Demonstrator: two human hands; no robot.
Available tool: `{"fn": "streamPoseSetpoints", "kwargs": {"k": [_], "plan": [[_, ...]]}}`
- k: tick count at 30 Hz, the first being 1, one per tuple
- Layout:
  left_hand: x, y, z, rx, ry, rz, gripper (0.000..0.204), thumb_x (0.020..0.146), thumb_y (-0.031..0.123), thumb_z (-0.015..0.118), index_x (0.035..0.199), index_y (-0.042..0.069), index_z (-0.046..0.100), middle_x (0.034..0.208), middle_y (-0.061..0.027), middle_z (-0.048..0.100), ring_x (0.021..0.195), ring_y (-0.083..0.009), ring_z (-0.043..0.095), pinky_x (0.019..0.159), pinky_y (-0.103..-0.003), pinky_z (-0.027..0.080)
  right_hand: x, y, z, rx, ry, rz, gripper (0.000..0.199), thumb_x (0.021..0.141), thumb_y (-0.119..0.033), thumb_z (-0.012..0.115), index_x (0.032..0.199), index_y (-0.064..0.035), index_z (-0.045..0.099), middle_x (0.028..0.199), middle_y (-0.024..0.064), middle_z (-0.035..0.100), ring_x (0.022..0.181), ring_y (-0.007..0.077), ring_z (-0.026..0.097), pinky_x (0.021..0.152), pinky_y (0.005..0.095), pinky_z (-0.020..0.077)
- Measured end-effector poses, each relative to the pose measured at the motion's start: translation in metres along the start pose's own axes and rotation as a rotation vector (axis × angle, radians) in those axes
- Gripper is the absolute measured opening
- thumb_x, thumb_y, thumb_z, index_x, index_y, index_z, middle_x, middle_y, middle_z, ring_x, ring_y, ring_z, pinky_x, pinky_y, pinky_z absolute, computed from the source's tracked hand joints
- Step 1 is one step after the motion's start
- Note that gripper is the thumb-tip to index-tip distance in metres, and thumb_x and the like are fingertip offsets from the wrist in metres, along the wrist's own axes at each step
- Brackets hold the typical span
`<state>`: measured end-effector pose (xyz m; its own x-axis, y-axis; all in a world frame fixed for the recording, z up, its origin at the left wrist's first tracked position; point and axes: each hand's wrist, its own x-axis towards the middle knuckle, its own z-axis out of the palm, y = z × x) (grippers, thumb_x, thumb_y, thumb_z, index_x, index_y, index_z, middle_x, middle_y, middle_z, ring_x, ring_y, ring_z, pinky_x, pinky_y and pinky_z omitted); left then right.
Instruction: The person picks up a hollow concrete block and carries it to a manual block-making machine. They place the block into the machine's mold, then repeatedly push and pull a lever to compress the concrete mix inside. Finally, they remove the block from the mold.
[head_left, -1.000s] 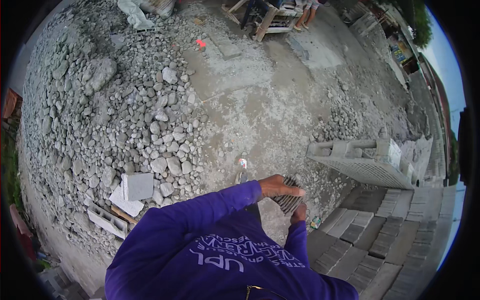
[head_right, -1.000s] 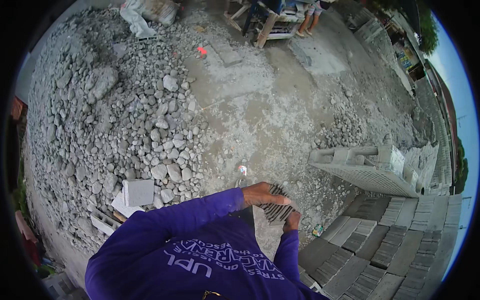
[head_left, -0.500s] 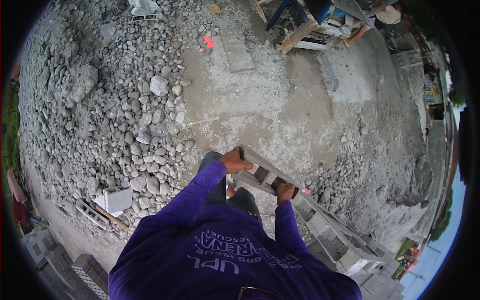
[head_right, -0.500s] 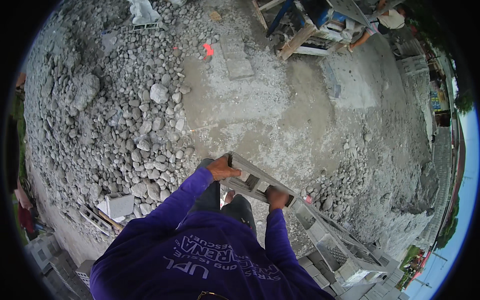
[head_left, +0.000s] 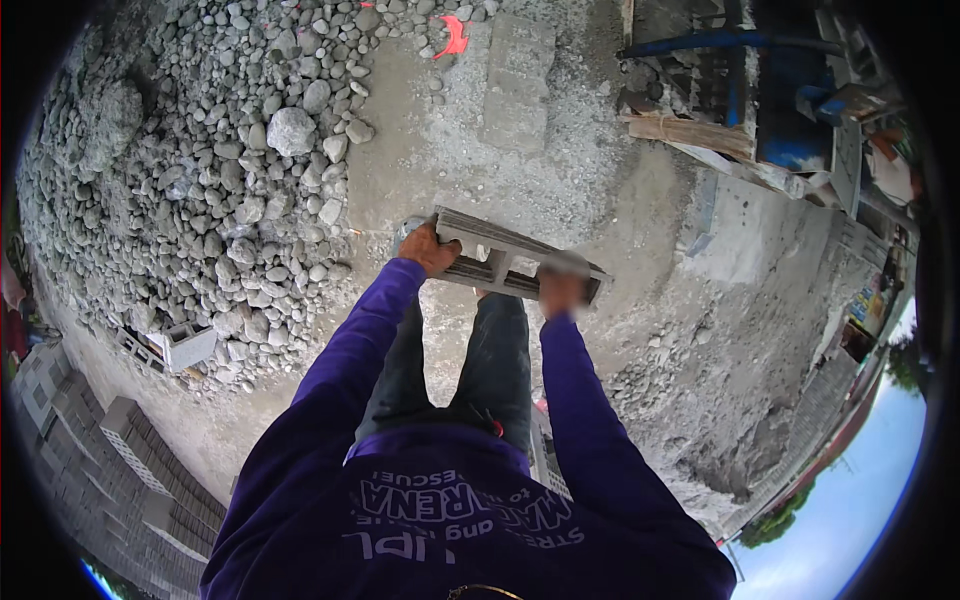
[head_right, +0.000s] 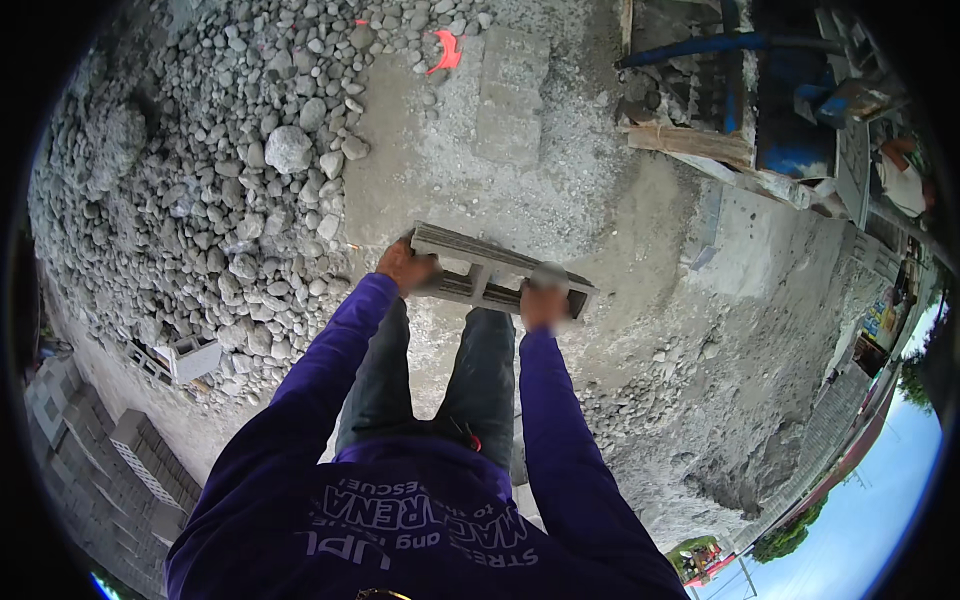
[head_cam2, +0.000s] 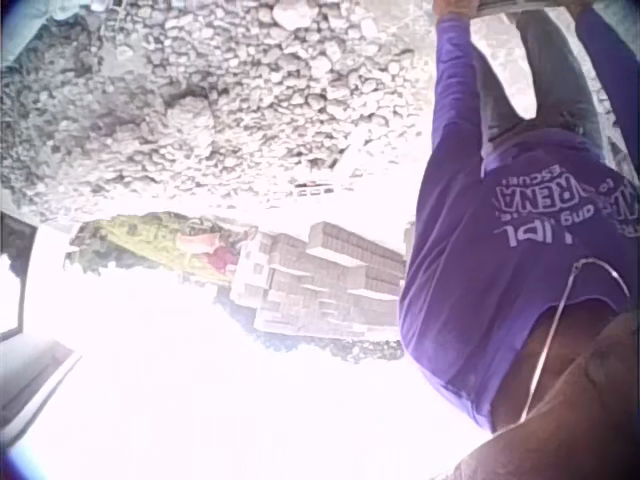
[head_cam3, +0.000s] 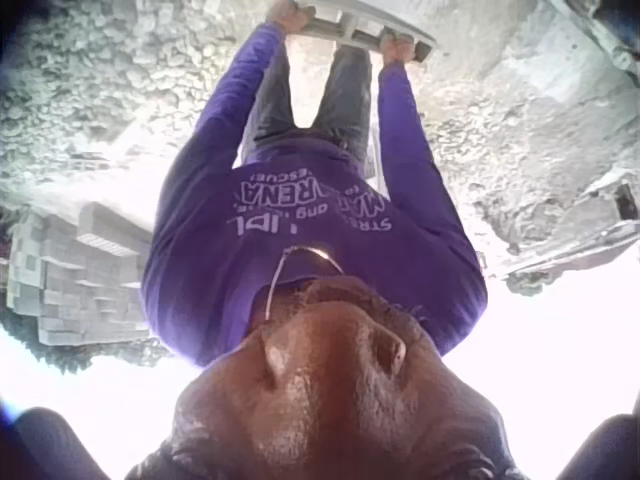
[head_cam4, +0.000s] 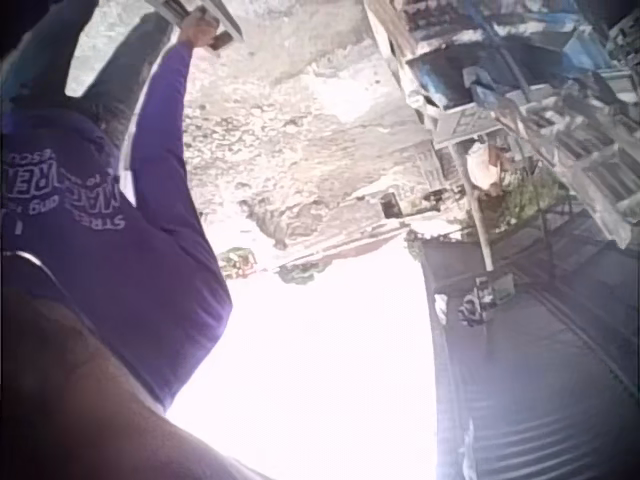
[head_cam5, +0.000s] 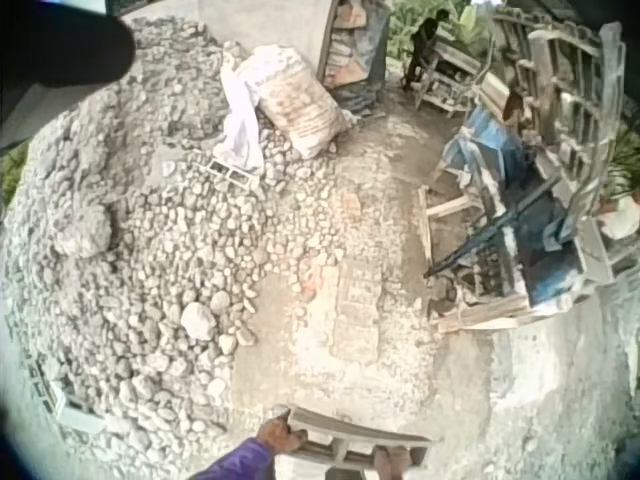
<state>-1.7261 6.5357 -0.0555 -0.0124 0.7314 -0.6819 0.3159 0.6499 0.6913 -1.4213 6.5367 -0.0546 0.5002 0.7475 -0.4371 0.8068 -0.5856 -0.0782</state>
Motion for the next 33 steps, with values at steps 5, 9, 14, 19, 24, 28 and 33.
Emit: {"fn": "streamPoseSetpoints", "kwargs": {"k": [5, 9, 14, 19, 24, 28, 33], "plan": [[0.125, 0.019, 0.001, -0.018, 0.152, -0.149, 0.049, 0.080, 0.030, 0.067, 0.124, 0.007, 0.062, 0.112, -0.0223, 0.070, 0.105, -0.0403, 0.067, 0.092, -0.044, 0.053, 0.147, -0.095, 0.027, -0.172, -0.065, -0.156, 0.043, 0.075, -0.051, 0.073, 0.084, -0.0086, 0.073, 0.088, 0.0090, 0.074, 0.092, 0.0294, 0.070, 0.093, 0.0424, 0.0468], [0.229, 0.019, 0.022, -0.095, 0.318, -0.166, 0.045, 0.082, 0.027, 0.068, 0.122, 0.007, 0.063, 0.110, -0.0212, 0.071, 0.104, -0.0375, 0.068, 0.091, -0.042, 0.053, 0.279, -0.134, 0.086, -0.150, -0.041, -0.335, 0.034, 0.073, -0.043, 0.073, 0.081, -0.0103, 0.071, 0.085, 0.0102, 0.075, 0.089, 0.0297, 0.071, 0.093, 0.0410, 0.0457], [0.334, 0.036, 0.024, -0.182, 0.310, -0.183, 0.036, 0.085, 0.026, 0.067, 0.108, -0.001, 0.066, 0.092, -0.0101, 0.071, 0.085, -0.0180, 0.063, 0.080, -0.033, 0.051, 0.383, -0.181, 0.133, -0.238, -0.139, -0.277, 0.039, 0.074, -0.048, 0.072, 0.082, -0.0097, 0.071, 0.090, 0.0120, 0.075, 0.089, 0.0296, 0.071, 0.091, 0.0379, 0.0460], [0.403, 0.007, 0.027, 0.018, 0.284, -0.381, 0.044, 0.087, 0.034, 0.069, 0.115, 0.001, 0.066, 0.110, -0.0211, 0.072, 0.107, -0.0354, 0.068, 0.092, -0.041, 0.052, 0.400, -0.208, 0.128, -0.139, -0.320, -0.442, 0.066, 0.087, -0.059, 0.062, 0.104, 0.0048, 0.065, 0.102, 0.0279, 0.071, 0.101, 0.0449, 0.067, 0.097, 0.0495, 0.0448], [0.428, -0.011, 0.036, 0.108, 0.335, -0.461, 0.046, 0.095, 0.040, 0.060, 0.114, -0.001, 0.067, 0.115, -0.0270, 0.068, 0.113, -0.0432, 0.063, 0.096, -0.046, 0.049, 0.386, -0.206, 0.099, -0.172, -0.403, -0.599, 0.056, 0.087, -0.050, 0.068, 0.108, 0.0019, 0.062, 0.109, 0.0259, 0.065, 0.106, 0.0440, 0.061, 0.098, 0.0498, 0.0428], [0.409, 0.006, 0.043, 0.068, 0.305, -0.426, 0.050, 0.094, 0.041, 0.061, 0.120, -0.002, 0.065, 0.119, -0.0278, 0.066, 0.115, -0.0426, 0.062, 0.099, -0.046, 0.048, 0.355, -0.196, 0.084, -0.129, -0.166, -0.908, 0.047, 0.082, -0.030, 0.077, 0.115, -0.0018, 0.060, 0.113, 0.0184, 0.055, 0.110, 0.0381, 0.053, 0.099, 0.0482, 0.0396], [0.348, -0.005, 0.057, -0.266, 0.622, -0.357, 0.077, 0.089, 0.045, 0.070, 0.142, -0.006, 0.046, 0.135, -0.0314, 0.056, 0.125, -0.0399, 0.057, 0.103, -0.042, 0.047, 0.344, -0.206, 0.105, -0.353, -0.280, -1.313, 0.055, 0.081, -0.026, 0.077, 0.126, -0.0027, 0.057, 0.120, 0.0165, 0.055, 0.116, 0.0334, 0.051, 0.102, 0.0450, 0.0388]]}}
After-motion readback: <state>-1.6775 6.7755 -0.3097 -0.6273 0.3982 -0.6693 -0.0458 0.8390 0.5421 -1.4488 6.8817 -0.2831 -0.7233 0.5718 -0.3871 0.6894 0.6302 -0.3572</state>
